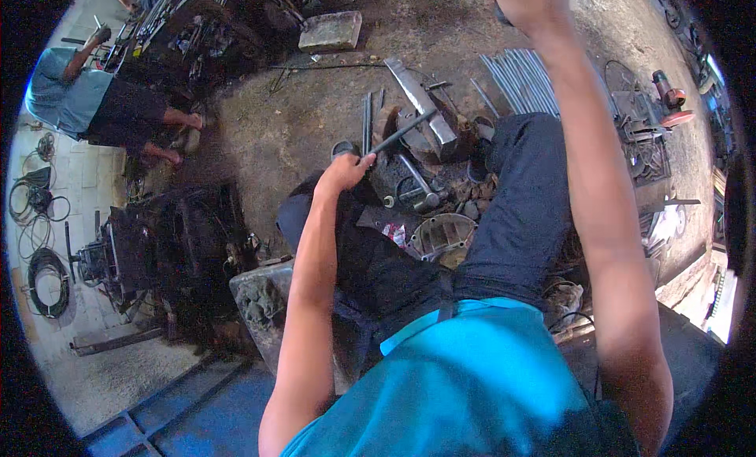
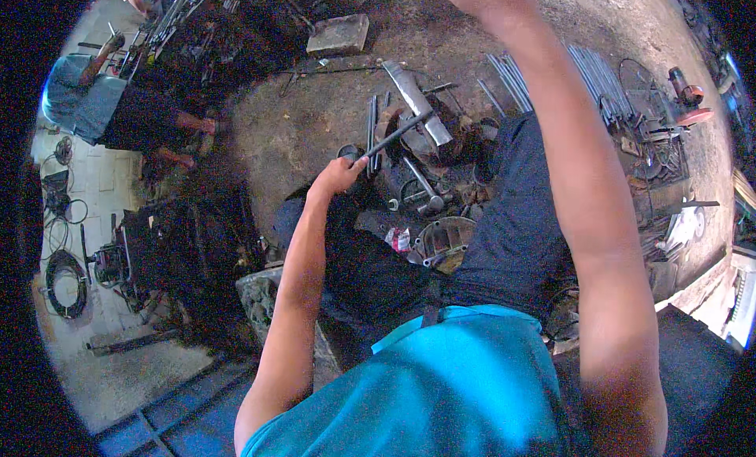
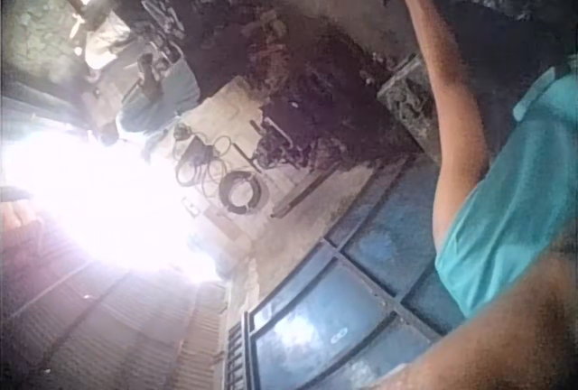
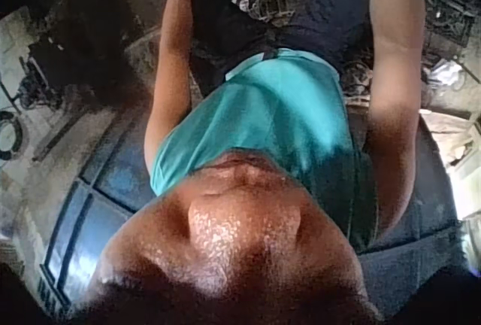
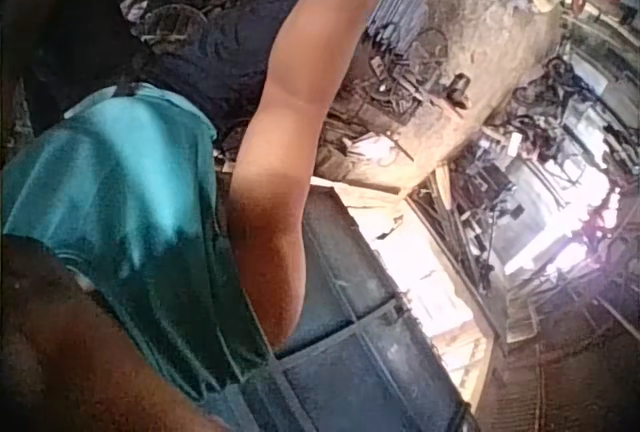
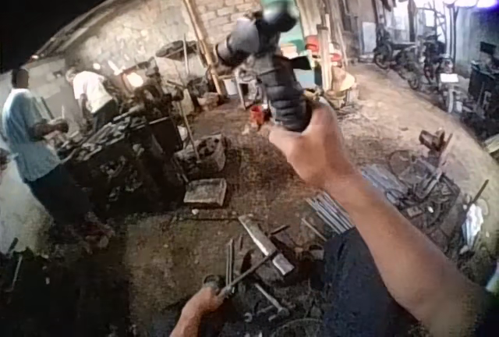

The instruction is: Hammering a metal rod on an anvil to shape or flatten it.

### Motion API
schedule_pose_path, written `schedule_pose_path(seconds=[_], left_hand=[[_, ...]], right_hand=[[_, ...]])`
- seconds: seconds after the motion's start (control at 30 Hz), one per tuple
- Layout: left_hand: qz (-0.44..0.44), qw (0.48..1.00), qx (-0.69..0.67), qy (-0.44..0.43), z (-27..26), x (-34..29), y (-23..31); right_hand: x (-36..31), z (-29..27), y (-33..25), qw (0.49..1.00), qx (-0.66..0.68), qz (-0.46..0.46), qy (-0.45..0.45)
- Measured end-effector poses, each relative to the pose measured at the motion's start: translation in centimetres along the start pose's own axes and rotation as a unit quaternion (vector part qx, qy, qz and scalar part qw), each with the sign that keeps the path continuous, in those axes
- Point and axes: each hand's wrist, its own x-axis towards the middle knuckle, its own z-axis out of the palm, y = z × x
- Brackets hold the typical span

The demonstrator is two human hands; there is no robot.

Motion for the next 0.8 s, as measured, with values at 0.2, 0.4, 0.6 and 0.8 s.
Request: schedule_pose_path(seconds=[0.2, 0.4, 0.6, 0.8], left_hand=[[-0.001, 1.0, 0.004, -0.021, -0.3, -0.5, -0.2], [0.08, 0.995, -0.016, 0.051, -0.1, -0.6, -0.9], [0.079, 0.993, -0.037, 0.077, 0.3, -1.4, -1.8], [0.072, 0.992, -0.03, 0.097, 0.0, -1.8, -1.5]], right_hand=[[-16.8, 4.2, 14.2, 0.995, -0.092, 0.045, -0.011], [-20.2, 1.0, 16.5, 0.966, -0.138, 0.144, -0.164], [-3.0, -0.5, 6.5, 0.992, -0.074, 0.031, -0.097], [-1.8, 2.9, 2.1, 0.999, 0.037, -0.007, 0.023]])
